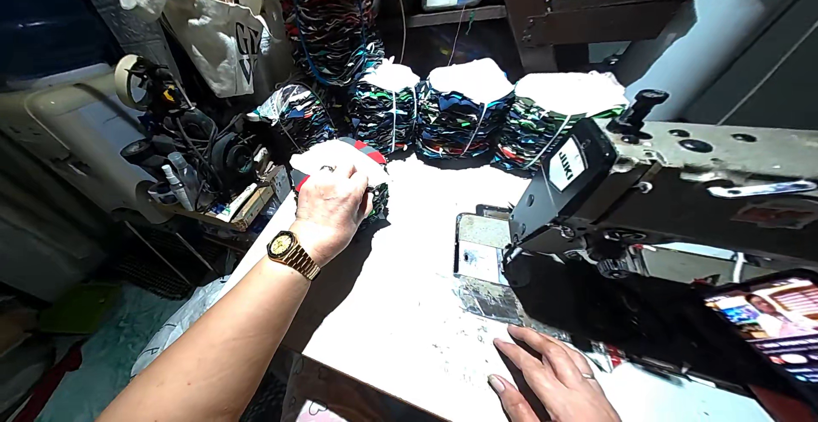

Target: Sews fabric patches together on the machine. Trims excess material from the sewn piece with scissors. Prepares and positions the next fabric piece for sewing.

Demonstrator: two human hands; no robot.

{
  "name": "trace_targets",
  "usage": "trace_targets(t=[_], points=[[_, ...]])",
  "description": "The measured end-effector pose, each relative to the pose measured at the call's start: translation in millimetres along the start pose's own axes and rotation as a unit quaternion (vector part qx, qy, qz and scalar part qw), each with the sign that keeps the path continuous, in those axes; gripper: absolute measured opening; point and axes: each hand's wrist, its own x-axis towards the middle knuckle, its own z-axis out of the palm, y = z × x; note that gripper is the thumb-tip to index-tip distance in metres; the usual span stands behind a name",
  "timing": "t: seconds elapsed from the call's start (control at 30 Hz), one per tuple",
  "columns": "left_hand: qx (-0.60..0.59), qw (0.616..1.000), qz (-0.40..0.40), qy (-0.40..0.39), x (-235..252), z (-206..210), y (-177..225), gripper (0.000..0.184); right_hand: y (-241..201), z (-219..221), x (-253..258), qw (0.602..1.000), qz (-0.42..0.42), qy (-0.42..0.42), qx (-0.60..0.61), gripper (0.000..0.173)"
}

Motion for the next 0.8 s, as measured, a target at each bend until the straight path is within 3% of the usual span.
trace_targets(t=[0.4,0.57,0.8], points=[[-0.063,0.997,-0.036,-0.027,1.5,-8.1,-2.5,0.014,2.9,1.4,-0.6,1.000,-0.003,0.003,0.006,0.040],[-0.088,0.994,-0.013,-0.062,-1.3,-15.5,-10.1,0.028,2.6,1.3,-0.5,1.000,-0.003,0.006,0.004,0.039],[-0.166,0.984,0.030,-0.057,-2.7,-19.5,-29.9,0.024,2.8,1.8,-0.4,1.000,-0.001,0.004,0.007,0.039]])
